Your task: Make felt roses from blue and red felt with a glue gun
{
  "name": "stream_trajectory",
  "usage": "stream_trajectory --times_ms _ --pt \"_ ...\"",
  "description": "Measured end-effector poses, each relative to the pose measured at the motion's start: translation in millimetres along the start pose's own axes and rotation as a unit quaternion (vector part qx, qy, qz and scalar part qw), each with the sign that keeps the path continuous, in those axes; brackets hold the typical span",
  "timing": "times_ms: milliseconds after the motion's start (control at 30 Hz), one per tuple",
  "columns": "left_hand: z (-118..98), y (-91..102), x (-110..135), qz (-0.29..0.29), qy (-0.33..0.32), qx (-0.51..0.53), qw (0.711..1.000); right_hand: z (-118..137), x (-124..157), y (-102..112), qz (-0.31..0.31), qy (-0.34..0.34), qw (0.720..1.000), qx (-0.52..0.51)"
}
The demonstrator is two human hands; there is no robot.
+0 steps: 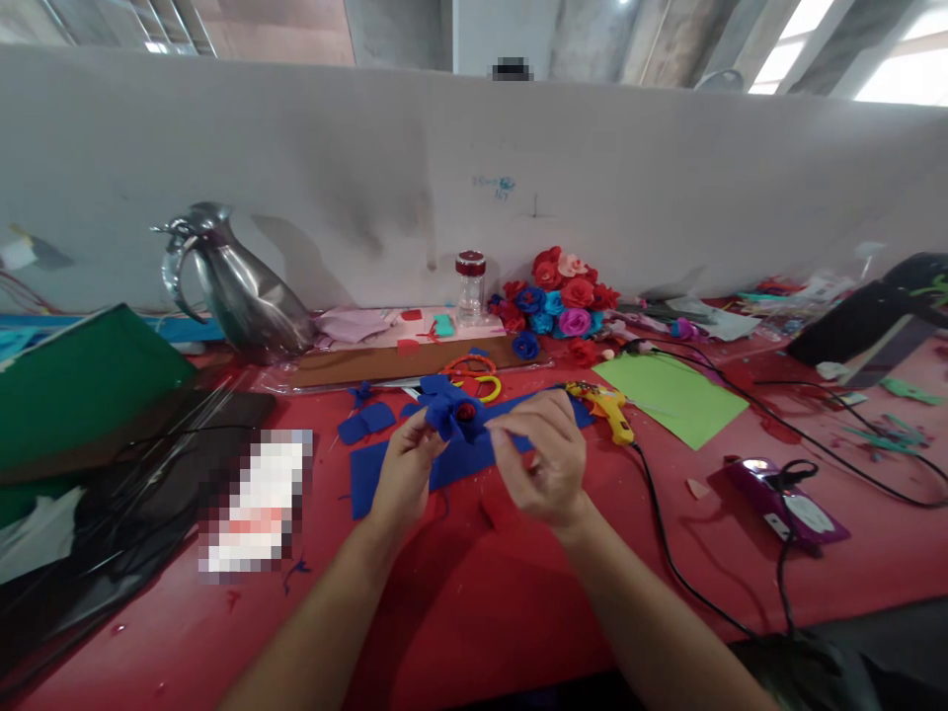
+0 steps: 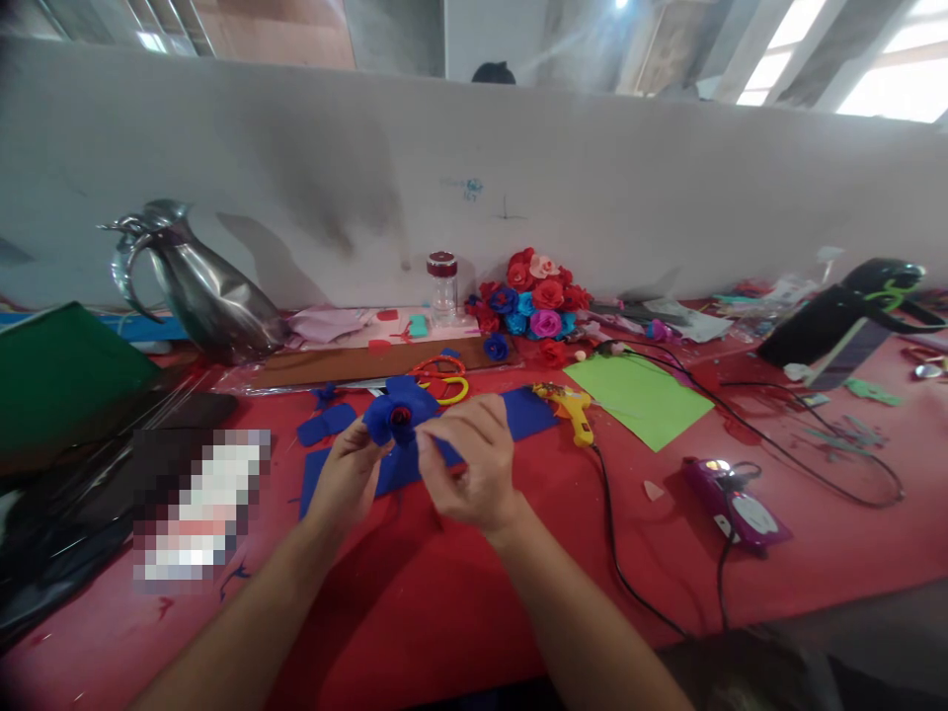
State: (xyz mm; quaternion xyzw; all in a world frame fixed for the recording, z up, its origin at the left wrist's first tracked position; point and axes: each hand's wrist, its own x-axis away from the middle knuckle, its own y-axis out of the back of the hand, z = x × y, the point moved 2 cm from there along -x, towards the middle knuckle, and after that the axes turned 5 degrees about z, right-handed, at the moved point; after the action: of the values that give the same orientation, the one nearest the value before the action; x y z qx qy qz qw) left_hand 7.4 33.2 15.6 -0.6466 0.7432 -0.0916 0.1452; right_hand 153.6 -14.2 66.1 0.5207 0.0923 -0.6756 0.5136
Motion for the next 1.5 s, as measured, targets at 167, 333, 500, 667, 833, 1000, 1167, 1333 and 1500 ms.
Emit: stream_trajectory --times_ms 167,333,500,667,833,1000,1167,1333,1500 --pt "0 -0.5 1 0.141 0.084 -0.001 0.986 -17 -8 2 0.066 -0.148 0.965 -0.207" --pt "-3 -3.3 6 0.248 0.148 -0.058 0.956 -28 -15 10 0.218 -0.120 0.934 -0.259" --pt "-2 -4.5 7 0.266 0.168 -0.093 0.945 -30 -21 24 0.330 -0.098 0.913 -0.218" --pt "1 -1.5 7 0.255 0.170 -0.130 0.943 -28 -20 22 0.395 -0.084 0.897 -0.178" --pt "-1 -1.5 6 0.243 0.153 -0.133 0.949 -25 -17 15 0.374 -0.087 0.913 -0.138" --pt "-4 -0.5 3 0.225 0.130 -0.134 0.956 -29 -19 15 0.282 -0.094 0.949 -0.105" --pt "-7 -0.7 -2 0.210 0.065 -0.190 0.957 -33 -19 14 0.241 -0.108 0.958 -0.113" --pt "-9 0.1 -2 0.186 0.036 -0.191 0.963 -37 -21 20 0.212 -0.142 0.953 -0.160" --pt "-9 1.2 -2 0.193 0.044 -0.205 0.959 -34 -22 20 0.291 -0.145 0.932 -0.157"
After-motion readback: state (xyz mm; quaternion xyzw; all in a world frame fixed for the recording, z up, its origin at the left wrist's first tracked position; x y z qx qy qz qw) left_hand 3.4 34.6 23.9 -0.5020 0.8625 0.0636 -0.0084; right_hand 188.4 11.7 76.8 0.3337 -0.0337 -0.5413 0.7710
